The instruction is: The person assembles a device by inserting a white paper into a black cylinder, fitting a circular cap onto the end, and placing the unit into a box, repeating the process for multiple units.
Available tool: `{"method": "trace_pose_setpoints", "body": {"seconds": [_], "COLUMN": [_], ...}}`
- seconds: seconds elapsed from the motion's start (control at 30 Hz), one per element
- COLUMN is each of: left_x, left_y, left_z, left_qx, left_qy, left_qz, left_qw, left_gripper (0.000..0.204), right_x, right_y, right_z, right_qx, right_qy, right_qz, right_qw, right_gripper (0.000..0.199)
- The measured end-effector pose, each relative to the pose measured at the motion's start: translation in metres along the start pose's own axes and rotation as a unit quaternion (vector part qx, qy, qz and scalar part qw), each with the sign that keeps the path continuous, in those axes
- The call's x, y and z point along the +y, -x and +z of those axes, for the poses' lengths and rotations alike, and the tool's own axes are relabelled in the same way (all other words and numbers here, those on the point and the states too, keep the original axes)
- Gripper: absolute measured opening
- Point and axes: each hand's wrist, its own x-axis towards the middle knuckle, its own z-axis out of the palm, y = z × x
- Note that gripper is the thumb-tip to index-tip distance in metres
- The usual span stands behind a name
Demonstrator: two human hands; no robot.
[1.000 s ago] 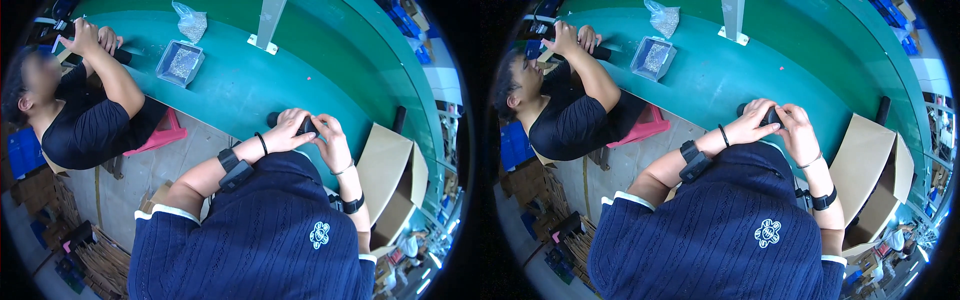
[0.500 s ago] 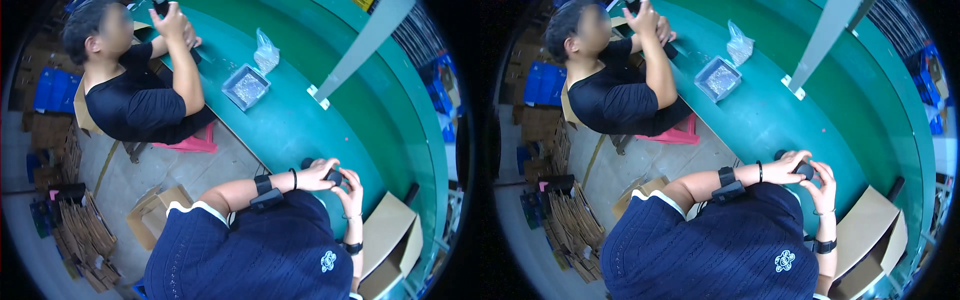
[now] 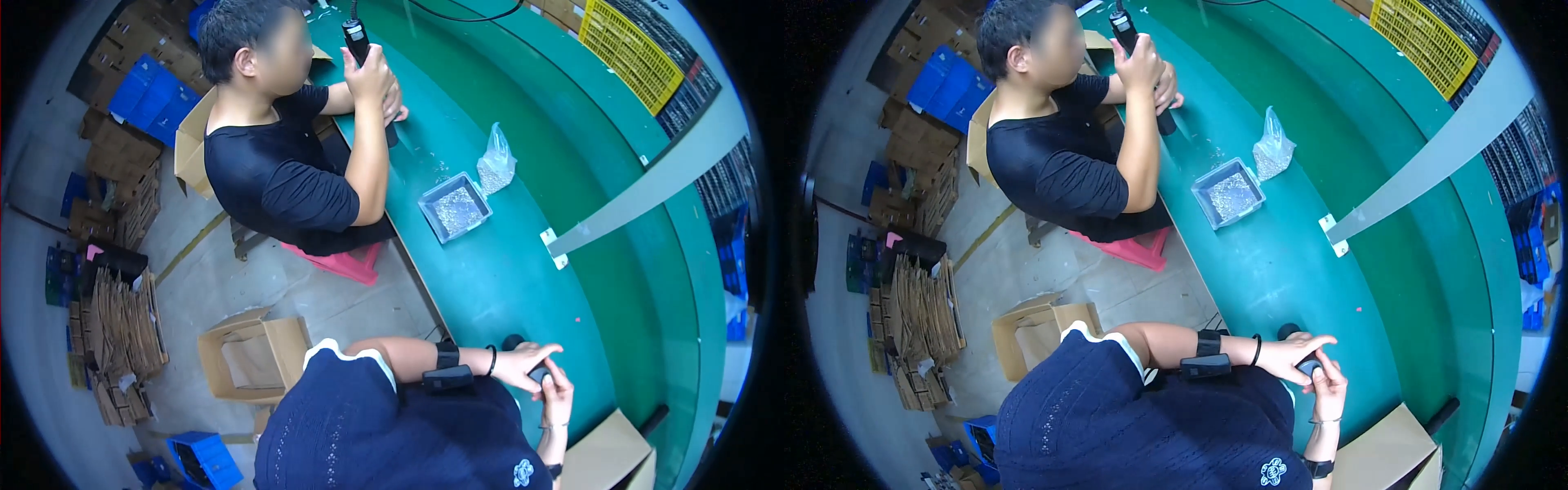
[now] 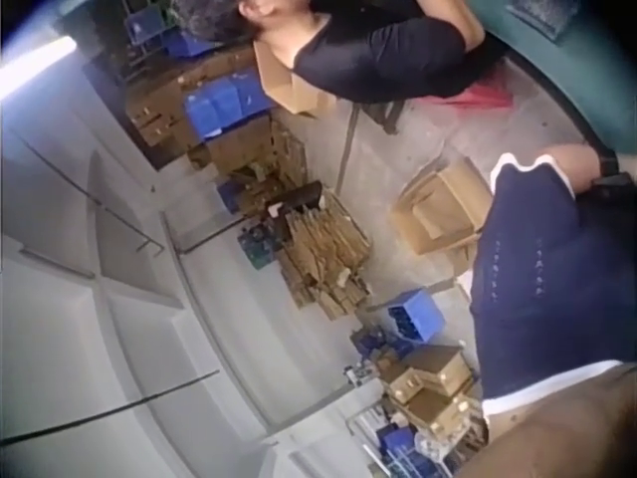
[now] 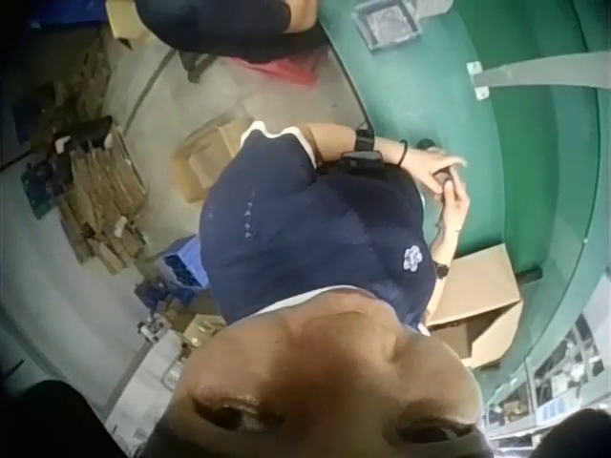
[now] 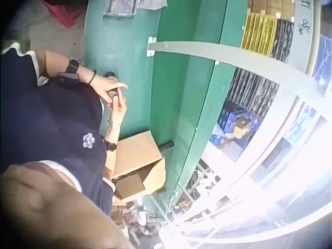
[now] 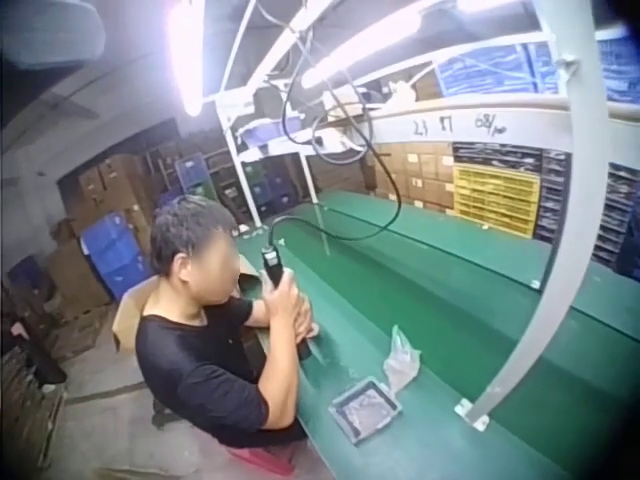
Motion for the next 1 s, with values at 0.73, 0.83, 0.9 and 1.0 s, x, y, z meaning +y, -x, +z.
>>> {"method": "trace_pose_setpoints", "body": {"seconds": [0.73, 0.83, 0.9, 1.0], "left_x": [-0.016, 0.004, 0.013, 0.017], "left_y": [0.009, 0.007, 0.005, -0.004], "left_z": [0.005, -0.008, -0.002, 0.002], "left_qx": [0.040, -0.001, -0.007, 0.043], "left_qy": [0.245, 0.611, 0.691, 0.663], "left_qz": [-0.017, -0.110, -0.086, -0.132], "left_qw": [0.969, 0.784, 0.718, 0.736], "left_gripper": [0.059, 0.019, 0.016, 0.034], "right_x": [0.015, 0.010, 0.022, 0.043], "right_y": [0.016, 0.035, 0.036, 0.037], "right_z": [0.016, 0.006, 0.005, -0.019], "right_qx": [0.056, 0.040, -0.018, 0.015], "right_qy": [-0.173, 0.294, 0.151, 0.101], "right_qz": [-0.007, -0.101, -0.070, -0.085], "right_qw": [0.983, 0.950, 0.986, 0.991], "right_gripper": [0.066, 0.091, 0.092, 0.085]}}
